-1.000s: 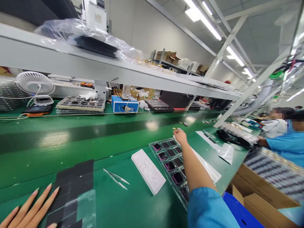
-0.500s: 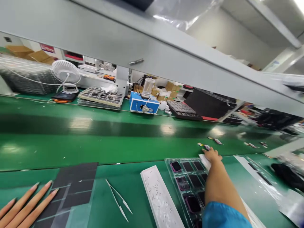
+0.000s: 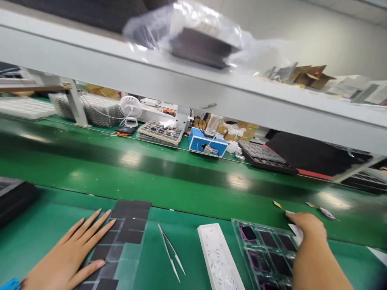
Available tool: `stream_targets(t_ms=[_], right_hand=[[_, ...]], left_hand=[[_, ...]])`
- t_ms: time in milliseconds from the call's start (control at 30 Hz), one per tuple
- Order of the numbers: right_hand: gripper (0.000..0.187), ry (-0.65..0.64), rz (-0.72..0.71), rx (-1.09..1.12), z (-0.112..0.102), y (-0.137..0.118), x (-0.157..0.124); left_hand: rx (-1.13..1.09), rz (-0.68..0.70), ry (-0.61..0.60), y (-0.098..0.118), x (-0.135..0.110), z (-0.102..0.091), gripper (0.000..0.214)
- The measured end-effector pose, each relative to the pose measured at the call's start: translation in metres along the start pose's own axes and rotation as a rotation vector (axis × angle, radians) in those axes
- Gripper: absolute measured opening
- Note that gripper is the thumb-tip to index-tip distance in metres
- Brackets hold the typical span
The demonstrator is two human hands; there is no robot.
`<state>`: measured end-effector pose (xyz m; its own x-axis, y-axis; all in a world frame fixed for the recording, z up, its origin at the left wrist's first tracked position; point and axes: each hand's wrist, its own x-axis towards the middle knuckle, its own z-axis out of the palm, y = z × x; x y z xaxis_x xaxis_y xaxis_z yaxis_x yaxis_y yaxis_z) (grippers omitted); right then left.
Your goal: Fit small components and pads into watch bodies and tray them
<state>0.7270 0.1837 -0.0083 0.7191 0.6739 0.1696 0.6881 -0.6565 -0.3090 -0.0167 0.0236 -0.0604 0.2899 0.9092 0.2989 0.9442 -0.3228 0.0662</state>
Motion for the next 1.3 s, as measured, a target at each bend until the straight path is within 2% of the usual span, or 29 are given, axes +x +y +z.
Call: stream_targets(t_ms=[100, 167, 267, 367, 433, 467, 567, 633, 700, 800, 867, 900, 967, 1067, 1133, 1233, 1300], right_hand=[[0.021, -0.088, 0.017, -0.083, -0.018, -0.032, -0.014], [0.019, -0.049, -0.09, -0.056, -0.036, -0.066, -0.035], [0.035, 0.02, -0.284, 0.022, -0.061, -0.132, -0.088], [0.04, 0.019, -0.489, 0.208, -0.072, -0.197, -0.174], [0.039, -0.093, -0.682, 0.355, -0.07, -0.231, -0.248], [0.039, -0.134, -0.76, 0.401, -0.068, -0.244, -0.288], [0.04, -0.241, -1.128, 0.45, -0.059, -0.266, -0.4], [0.044, -0.341, -1.307, 0.52, -0.055, -0.269, -0.456], [0.048, -0.432, -1.4, 0.596, -0.053, -0.265, -0.491], [0.044, -0.491, -1.405, 0.757, -0.046, -0.253, -0.511], [0.042, -0.496, -1.341, 0.868, -0.041, -0.247, -0.511], [0.042, -0.495, -1.309, 0.899, -0.039, -0.245, -0.511], [0.043, -0.469, -1.275, 0.903, -0.036, -0.243, -0.509], [0.043, -0.403, -1.221, 0.865, -0.036, -0.244, -0.508], [0.037, -0.446, -1.135, 0.865, -0.037, -0.245, -0.506], [0.015, -0.554, -1.047, 0.902, -0.035, -0.246, -0.505], [0.008, -0.534, -1.036, 0.946, -0.034, -0.246, -0.506]], left_hand=[[0.008, 0.077, -0.09, 0.0, 0.003, -0.008, 0.067], [-0.019, 0.05, -0.113, 0.002, 0.004, -0.013, 0.067], [-0.083, 0.028, -0.13, 0.004, 0.005, -0.016, 0.067], [-0.216, 0.004, -0.13, 0.004, 0.007, -0.018, 0.065], [-0.381, -0.084, -0.07, 0.003, 0.011, -0.024, 0.061], [-0.48, -0.147, -0.013, 0.004, 0.014, -0.029, 0.058], [-0.831, -0.279, 0.142, 0.012, 0.023, -0.051, 0.051], [-1.108, -0.312, 0.093, 0.021, 0.027, -0.065, 0.05], [-1.356, -0.329, -0.126, 0.028, 0.025, -0.074, 0.05], [-1.601, -0.257, -0.557, 0.032, 0.018, -0.077, 0.05], [-1.679, -0.181, -0.712, 0.03, 0.014, -0.075, 0.048], [-1.702, -0.166, -0.729, 0.03, 0.012, -0.073, 0.047], [-1.733, -0.209, -0.678, 0.032, 0.01, -0.069, 0.048], [-1.797, -0.368, -0.49, 0.043, 0.006, -0.062, 0.043], [-1.841, -0.45, -0.416, 0.053, 0.003, -0.057, 0.042], [-1.862, -0.491, -0.424, 0.063, 0.0, -0.054, 0.045], [-1.85, -0.47, -0.439, 0.066, -0.001, -0.054, 0.049]])
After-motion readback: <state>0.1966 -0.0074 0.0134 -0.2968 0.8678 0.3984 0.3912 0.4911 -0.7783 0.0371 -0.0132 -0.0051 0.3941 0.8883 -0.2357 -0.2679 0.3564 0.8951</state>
